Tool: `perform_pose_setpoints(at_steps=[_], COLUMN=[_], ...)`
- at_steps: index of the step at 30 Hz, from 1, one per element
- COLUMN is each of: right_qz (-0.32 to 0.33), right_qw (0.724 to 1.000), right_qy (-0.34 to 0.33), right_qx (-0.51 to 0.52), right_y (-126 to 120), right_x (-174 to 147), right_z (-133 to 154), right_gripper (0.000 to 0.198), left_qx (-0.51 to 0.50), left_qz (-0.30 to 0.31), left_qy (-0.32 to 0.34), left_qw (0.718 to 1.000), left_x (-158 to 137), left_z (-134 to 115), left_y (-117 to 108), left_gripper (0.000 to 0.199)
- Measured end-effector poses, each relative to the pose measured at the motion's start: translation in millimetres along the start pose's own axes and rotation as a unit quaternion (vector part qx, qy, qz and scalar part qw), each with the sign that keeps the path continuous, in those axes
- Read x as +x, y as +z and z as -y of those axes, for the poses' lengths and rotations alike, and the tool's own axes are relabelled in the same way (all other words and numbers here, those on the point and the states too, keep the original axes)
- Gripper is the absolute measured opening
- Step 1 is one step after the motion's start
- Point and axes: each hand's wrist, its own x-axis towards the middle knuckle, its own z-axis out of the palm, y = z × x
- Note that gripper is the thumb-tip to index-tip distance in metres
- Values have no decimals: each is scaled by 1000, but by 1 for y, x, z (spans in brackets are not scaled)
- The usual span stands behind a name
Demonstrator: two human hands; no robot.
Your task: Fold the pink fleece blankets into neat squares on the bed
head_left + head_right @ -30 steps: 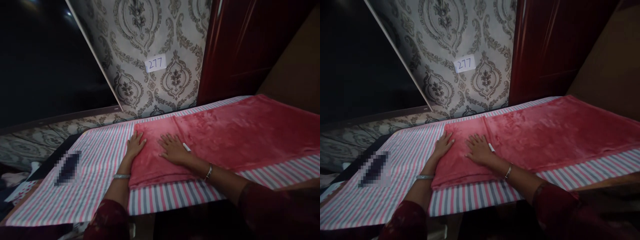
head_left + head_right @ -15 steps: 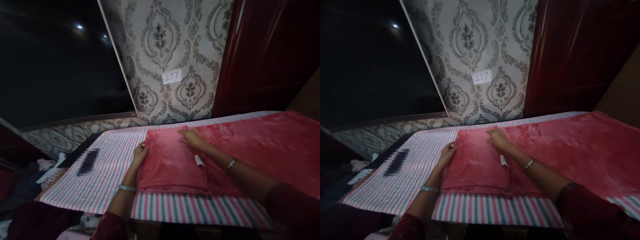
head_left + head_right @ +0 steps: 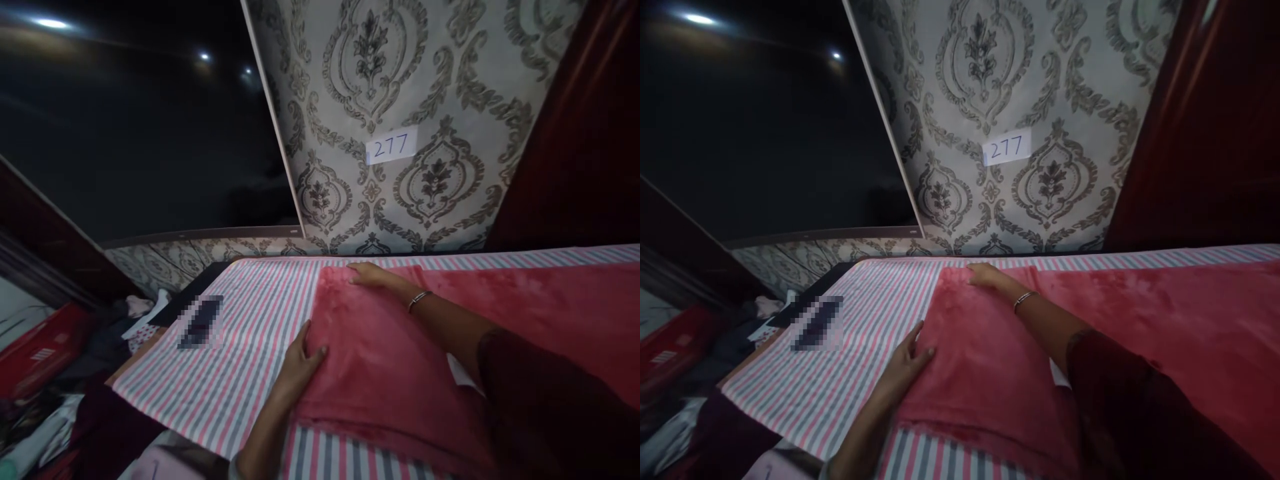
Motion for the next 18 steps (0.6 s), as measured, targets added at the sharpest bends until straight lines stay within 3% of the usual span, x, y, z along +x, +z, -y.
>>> perform_pose_setpoints(at_steps=[4, 9, 14, 18], right_qz=[58, 67, -23, -187], right_qw=[998, 997, 999, 980], right_qy=[2, 24, 36, 38], right_qx=[7, -3, -13, 48], right_y=[-4, -2, 9, -19], right_x=[14, 13, -12, -35], right_z=[-6, -8, -1, 3], right_gripper=[54, 48, 36, 14], left_qx=[-48, -100, -79, -99], left_qz=[45, 14, -57, -29], left_qy=[-2, -40, 7, 26], left_qw=[998, 994, 995, 994], left_x=[-36, -75, -82, -84], left_z=[-2, 2, 2, -15], left_y=[-2, 5, 15, 13], left_gripper=[78, 65, 50, 50])
